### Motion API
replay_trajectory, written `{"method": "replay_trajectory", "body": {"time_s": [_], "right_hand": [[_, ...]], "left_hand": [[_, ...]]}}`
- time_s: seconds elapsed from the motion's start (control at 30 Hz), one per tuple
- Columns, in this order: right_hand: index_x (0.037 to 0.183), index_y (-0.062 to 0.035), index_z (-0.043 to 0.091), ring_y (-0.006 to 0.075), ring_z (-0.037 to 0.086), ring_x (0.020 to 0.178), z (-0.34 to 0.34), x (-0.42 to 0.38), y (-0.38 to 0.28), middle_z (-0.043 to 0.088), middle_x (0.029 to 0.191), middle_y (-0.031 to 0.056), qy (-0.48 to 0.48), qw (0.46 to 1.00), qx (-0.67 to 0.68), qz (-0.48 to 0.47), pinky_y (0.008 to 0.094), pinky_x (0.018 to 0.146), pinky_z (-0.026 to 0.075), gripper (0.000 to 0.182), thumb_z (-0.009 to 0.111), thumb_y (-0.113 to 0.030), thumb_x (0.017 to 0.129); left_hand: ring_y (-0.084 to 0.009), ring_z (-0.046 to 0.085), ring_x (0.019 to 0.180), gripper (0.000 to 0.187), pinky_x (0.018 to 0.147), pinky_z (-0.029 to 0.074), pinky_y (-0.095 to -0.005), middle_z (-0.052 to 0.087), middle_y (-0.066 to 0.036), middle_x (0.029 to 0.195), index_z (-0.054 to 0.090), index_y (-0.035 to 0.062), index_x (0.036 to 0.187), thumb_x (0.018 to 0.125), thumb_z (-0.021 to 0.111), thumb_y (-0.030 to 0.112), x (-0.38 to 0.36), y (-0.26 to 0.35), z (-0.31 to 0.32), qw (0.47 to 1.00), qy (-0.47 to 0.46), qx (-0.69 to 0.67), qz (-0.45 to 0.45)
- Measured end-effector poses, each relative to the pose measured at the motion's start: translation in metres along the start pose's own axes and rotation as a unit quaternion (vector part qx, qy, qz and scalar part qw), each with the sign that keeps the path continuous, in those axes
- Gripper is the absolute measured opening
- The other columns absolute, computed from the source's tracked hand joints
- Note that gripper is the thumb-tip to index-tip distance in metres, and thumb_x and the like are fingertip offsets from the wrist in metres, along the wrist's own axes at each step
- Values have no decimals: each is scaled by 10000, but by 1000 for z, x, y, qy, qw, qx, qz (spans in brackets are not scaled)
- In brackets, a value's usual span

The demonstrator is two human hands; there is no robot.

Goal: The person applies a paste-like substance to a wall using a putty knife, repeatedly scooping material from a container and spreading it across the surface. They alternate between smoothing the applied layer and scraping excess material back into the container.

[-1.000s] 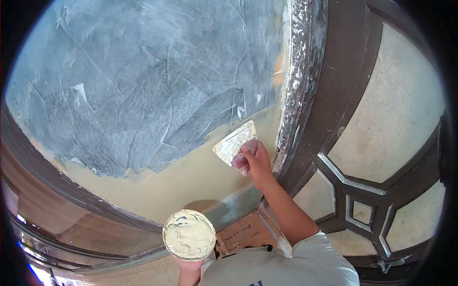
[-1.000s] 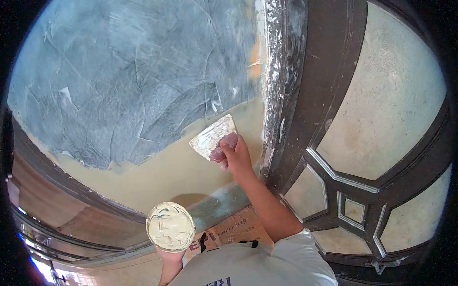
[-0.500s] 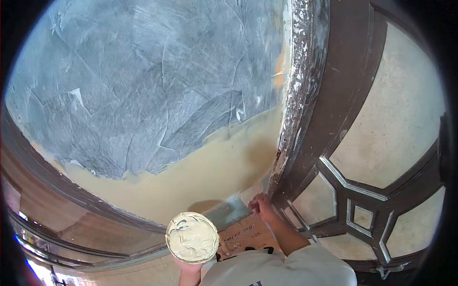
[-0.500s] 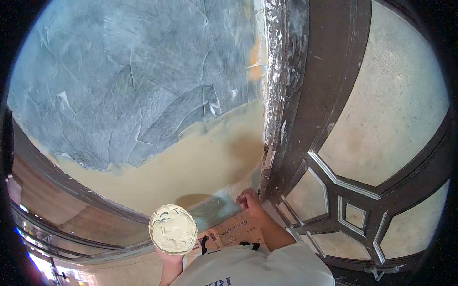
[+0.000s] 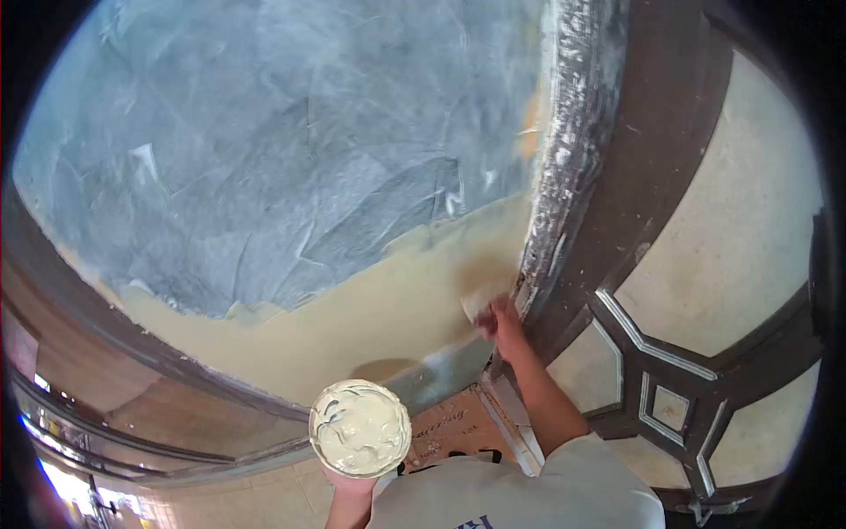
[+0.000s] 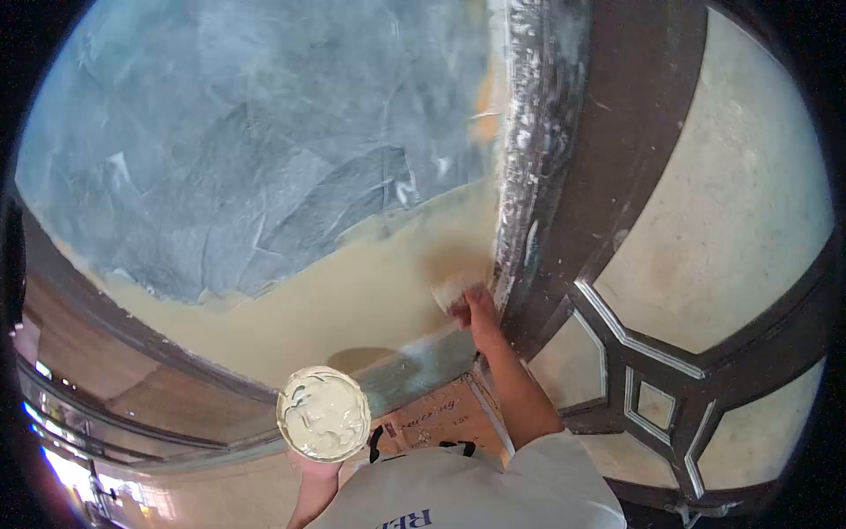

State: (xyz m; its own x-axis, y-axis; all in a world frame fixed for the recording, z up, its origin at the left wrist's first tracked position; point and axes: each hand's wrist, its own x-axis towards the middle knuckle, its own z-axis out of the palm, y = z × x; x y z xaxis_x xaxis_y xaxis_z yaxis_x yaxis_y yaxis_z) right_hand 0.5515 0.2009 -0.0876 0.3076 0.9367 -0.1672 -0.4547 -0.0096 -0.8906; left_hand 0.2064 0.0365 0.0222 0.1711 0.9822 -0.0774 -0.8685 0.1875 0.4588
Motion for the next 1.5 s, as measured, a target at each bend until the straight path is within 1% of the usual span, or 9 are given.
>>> {"method": "replay_trajectory", "body": {"time_s": [0.2, 0.27, 0.6, 0.73, 0.87, 0.93, 1.07, 1.27, 1.5], "right_hand": [[930, -168, 524, 108, 523, 552, -52, -50, 144, 511, 680, -6, 61, 979, -65, 181, 239, 398, 340, 128, 551, -290, 960], [913, -157, 516, 97, 500, 544, -69, -51, 165, 499, 707, -11, -132, 983, 16, 126, 242, 385, 328, 109, 557, -252, 947], [951, -95, 572, 80, 554, 611, 85, -85, -50, 599, 818, 7, -201, 970, -117, 70, 242, 446, 429, 134, 577, -8, 849], [1080, -26, 631, 140, 661, 819, 130, -98, -104, 683, 970, 51, -370, 910, -178, 66, 280, 729, 561, 240, 616, 26, 846], [1029, -6, 649, 96, 606, 741, 204, -133, -126, 688, 894, 52, -404, 879, -252, 37, 271, 648, 504, 152, 635, -58, 887], [1151, -12, 625, 109, 626, 803, 231, -136, -130, 693, 922, 74, -527, 714, -452, -96, 300, 700, 523, 251, 617, -119, 924], [965, -10, 624, 222, 600, 672, 275, -141, -107, 654, 776, 134, -537, 623, -553, -133, 352, 618, 471, 187, 640, -182, 896], [904, -6, 631, 163, 503, 569, 312, -168, -109, 604, 645, 99, -456, 710, -495, -207, 339, 572, 444, 167, 669, -166, 877], [967, -35, 662, 320, 597, 797, 316, -181, -113, 617, 862, 124, -486, 592, -523, -373, 405, 716, 480, 188, 695, -148, 821]], "left_hand": [[-386, 383, 1362, 702, 1111, 303, -593, 381, -143, 1506, 376, 126, 1467, 937, 367, 587, -1, 5, -1, 997, 13, -70, -18], [-390, 383, 1360, 714, 1115, 298, -591, 381, -148, 1506, 373, 119, 1469, 934, 374, 592, 1, 6, 2, 989, -3, -144, -39], [-378, 407, 1351, 686, 1117, 321, -565, 397, -155, 1497, 377, 100, 1464, 944, 378, 549, 4, 30, -6, 986, -26, -161, -19], [-374, 422, 1341, 679, 1109, 336, -562, 400, -158, 1495, 381, 98, 1461, 946, 369, 540, -2, 37, -17, 984, -24, -175, -26], [-347, 436, 1337, 637, 1107, 345, -548, 424, -158, 1480, 396, 88, 1452, 968, 343, 498, -9, 59, -13, 977, -73, -199, -25], [-335, 442, 1333, 623, 1110, 342, -536, 445, -154, 1466, 410, 78, 1442, 974, 332, 481, -13, 70, -16, 984, -65, -167, -20], [-329, 466, 1306, 619, 1106, 346, -520, 475, -136, 1445, 444, 85, 1421, 965, 331, 488, -29, 90, -16, 993, -50, 75, 81], [-325, 467, 1304, 627, 1092, 365, -517, 504, -90, 1420, 456, 121, 1417, 956, 315, 523, -45, 117, -24, 977, -14, 173, 120], [-339, 500, 1267, 626, 1034, 439, -536, 475, -157, 1415, 411, 75, 1421, 967, 337, 500, -41, 149, -49, 995, 18, -99, 18]]}}
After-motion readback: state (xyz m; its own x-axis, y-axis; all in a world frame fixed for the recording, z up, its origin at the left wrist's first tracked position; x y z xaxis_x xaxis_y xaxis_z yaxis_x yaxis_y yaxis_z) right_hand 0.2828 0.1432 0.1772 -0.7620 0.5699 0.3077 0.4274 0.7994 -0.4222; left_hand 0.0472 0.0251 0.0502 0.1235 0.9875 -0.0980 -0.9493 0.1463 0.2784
